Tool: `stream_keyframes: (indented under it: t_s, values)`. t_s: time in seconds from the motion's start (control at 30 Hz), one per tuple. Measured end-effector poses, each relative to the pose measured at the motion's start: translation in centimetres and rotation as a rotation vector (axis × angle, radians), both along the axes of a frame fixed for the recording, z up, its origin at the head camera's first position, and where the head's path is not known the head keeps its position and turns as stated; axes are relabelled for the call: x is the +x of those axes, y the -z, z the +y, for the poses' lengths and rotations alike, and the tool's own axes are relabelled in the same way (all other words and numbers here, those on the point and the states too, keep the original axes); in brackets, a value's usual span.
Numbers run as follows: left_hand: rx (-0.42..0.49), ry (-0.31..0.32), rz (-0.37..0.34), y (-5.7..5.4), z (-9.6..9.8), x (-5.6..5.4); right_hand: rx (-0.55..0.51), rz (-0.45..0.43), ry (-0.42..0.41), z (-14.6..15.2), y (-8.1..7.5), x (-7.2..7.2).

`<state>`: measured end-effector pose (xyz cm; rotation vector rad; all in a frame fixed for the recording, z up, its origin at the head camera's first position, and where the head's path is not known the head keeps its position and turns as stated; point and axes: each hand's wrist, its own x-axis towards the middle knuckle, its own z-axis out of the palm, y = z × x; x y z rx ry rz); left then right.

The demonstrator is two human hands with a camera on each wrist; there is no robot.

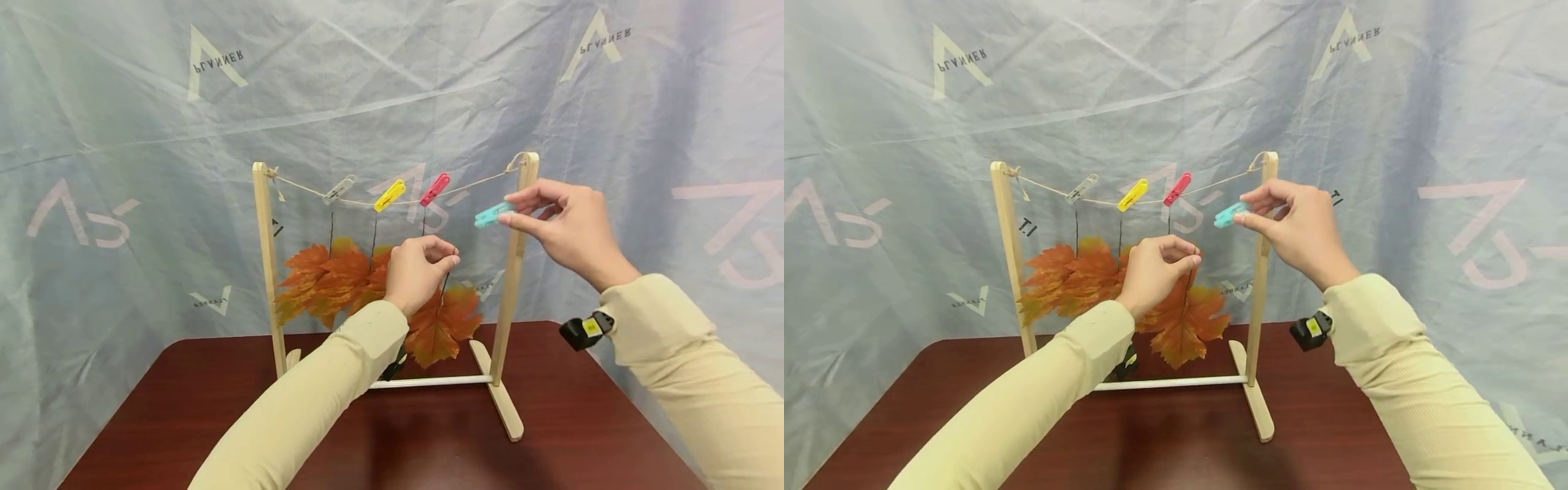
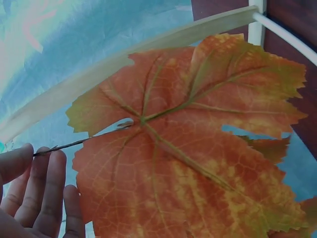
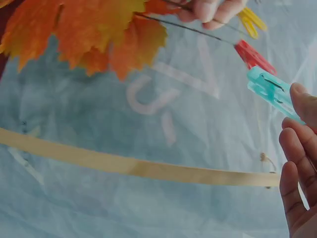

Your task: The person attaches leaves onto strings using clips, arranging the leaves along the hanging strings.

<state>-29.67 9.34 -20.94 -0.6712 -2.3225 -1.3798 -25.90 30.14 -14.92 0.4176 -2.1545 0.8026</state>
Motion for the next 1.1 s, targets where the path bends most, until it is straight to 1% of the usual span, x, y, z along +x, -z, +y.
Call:
stream_keyframes:
  t_s: [0.1,0.2,0.33,0.6,0.83,1.1]
  values:
    - [0.010,-0.030,0.011,-0.5,0.6,-0.4,0.011,-0.004,0.012,-0.2,-1.3,-0.1]
    - [0.021,-0.067,0.007,-0.8,1.2,-0.7,0.008,-0.028,0.018,-0.3,-2.2,-0.2]
    - [0.027,-0.107,-0.002,-1.2,2.1,-1.0,0.008,-0.046,0.030,-0.2,-2.9,-0.2]
    - [0.030,-0.192,0.014,-2.3,3.2,-1.5,0.025,-0.055,0.047,-0.6,-4.3,-0.8]
    - [0.074,-0.225,-0.015,-2.7,3.6,-1.8,0.039,-0.086,0.041,-1.7,-5.6,-1.6]
    - [0.096,-0.244,-0.027,-3.0,3.9,-2.0,0.106,-0.127,0.044,-2.2,-6.3,-2.2]
